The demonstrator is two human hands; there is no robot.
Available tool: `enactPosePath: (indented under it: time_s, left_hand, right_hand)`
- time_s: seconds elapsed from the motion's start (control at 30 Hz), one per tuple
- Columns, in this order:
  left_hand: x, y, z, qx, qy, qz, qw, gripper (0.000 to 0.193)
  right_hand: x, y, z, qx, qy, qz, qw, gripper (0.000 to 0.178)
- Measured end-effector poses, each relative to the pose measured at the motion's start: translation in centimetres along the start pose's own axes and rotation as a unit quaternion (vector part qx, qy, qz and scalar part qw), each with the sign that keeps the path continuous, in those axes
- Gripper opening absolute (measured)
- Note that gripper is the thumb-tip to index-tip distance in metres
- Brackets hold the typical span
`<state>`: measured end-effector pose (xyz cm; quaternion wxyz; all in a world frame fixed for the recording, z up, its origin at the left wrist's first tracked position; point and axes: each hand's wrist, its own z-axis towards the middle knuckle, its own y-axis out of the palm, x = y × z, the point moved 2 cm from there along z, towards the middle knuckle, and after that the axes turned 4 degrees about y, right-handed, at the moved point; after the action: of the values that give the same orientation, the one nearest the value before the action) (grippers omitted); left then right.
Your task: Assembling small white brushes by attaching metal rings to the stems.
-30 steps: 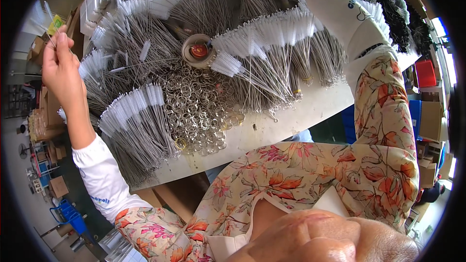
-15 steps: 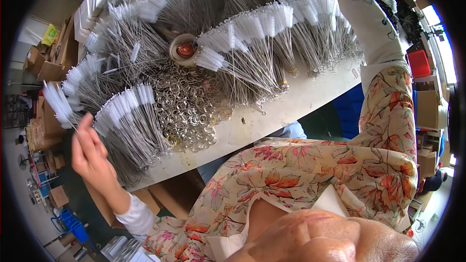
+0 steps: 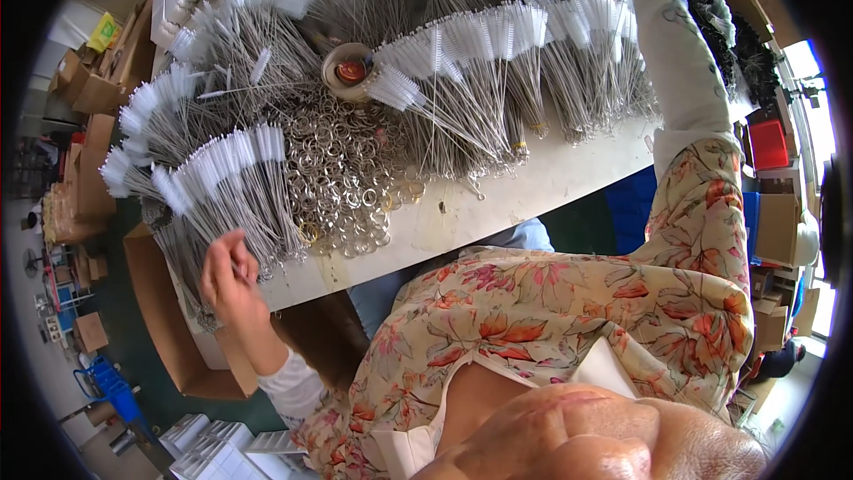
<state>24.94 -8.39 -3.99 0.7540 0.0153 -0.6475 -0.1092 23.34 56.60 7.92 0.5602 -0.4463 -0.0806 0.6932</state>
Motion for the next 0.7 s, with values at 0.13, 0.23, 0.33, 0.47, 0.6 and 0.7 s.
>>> enactPosePath:
  time_s: [0.13,0.23,0.33,0.47,0.6,0.7]
  left_hand:
    - [1.4,7.3,0.4,-0.105,0.02,0.022,0.994,0.027]
    - [1.5,13.8,0.8,-0.17,0.143,0.009,0.975,0.024]
    - [0.6,17.2,0.7,-0.226,0.215,0.02,0.95,0.02]
    - [-2.2,15.8,-0.4,-0.203,0.338,0.134,0.909,0.018]
    - [-2.6,12.9,-2.9,-0.07,0.412,0.069,0.906,0.003]
    - [-4.5,13.4,-6.1,-0.184,0.093,-0.153,0.966,0.01]
  right_hand:
    - [-16.1,2.4,-6.7,-0.22,0.077,0.478,0.847,0.021]
    - [-23.2,6.5,-13.7,-0.325,0.102,0.522,0.782,0.028]
    - [-27.5,10.2,-20.2,-0.49,0.076,0.635,0.592,0.024]
    - [-27.9,11.5,-25.9,-0.307,0.129,0.517,0.788,0.029]
    - [-21.8,12.5,-29.3,-0.194,0.139,0.543,0.805,0.033]
    - [-22.0,15.3,-33.7,-0.282,0.279,0.676,0.621,0.032]
